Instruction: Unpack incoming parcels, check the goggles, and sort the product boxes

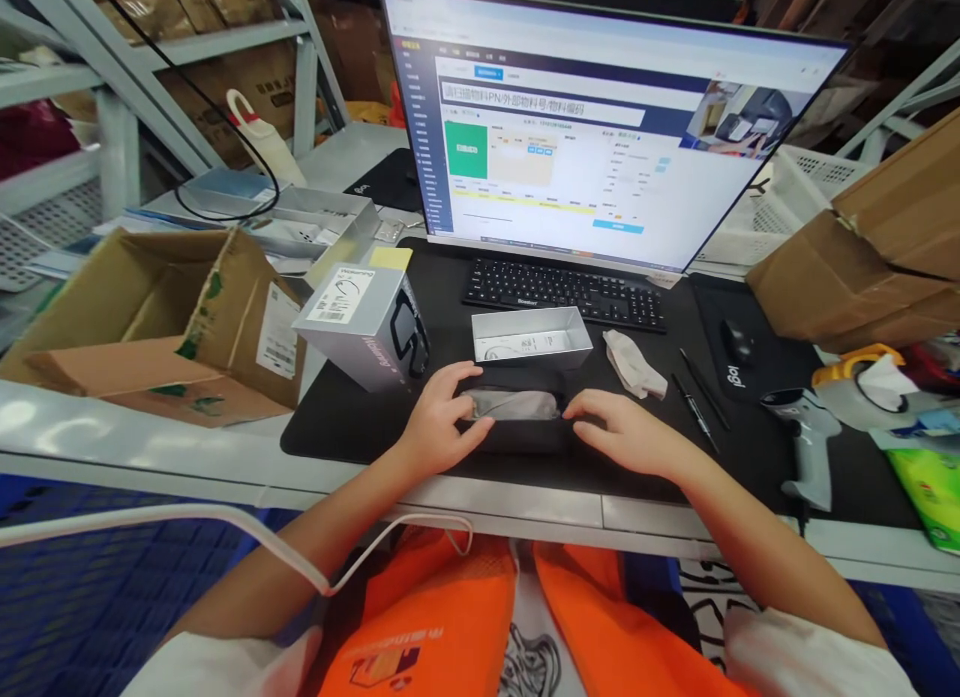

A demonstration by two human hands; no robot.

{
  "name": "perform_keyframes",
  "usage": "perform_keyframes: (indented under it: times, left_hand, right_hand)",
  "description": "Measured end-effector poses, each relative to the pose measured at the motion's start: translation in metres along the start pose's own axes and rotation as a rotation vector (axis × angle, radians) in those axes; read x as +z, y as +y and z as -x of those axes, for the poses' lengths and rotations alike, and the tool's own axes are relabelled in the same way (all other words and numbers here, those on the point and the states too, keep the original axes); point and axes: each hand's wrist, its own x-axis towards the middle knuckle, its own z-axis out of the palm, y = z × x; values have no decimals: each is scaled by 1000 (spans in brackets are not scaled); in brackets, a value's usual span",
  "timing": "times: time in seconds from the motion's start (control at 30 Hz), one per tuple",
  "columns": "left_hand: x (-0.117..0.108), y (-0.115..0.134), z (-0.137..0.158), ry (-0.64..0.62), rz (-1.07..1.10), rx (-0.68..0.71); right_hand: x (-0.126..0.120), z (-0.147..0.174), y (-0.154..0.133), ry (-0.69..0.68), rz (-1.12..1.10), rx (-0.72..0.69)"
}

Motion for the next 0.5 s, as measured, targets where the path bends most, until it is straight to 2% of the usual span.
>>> perform_keyframes:
  times: [0.07,0.2,0.37,0.5]
  left_hand:
    - [4,-2,2,28,34,-68]
    - [3,-2,9,42,16,-197]
    - [0,5,13,-40,-6,-291]
    - [-3,11,7,-149,-63,-292]
  right_hand:
    - [3,9,8,-27,11,46]
    - [11,16,18,12,27,152]
    - [31,12,17,-18,-79,98]
    - [45,5,14,-10,-157,155]
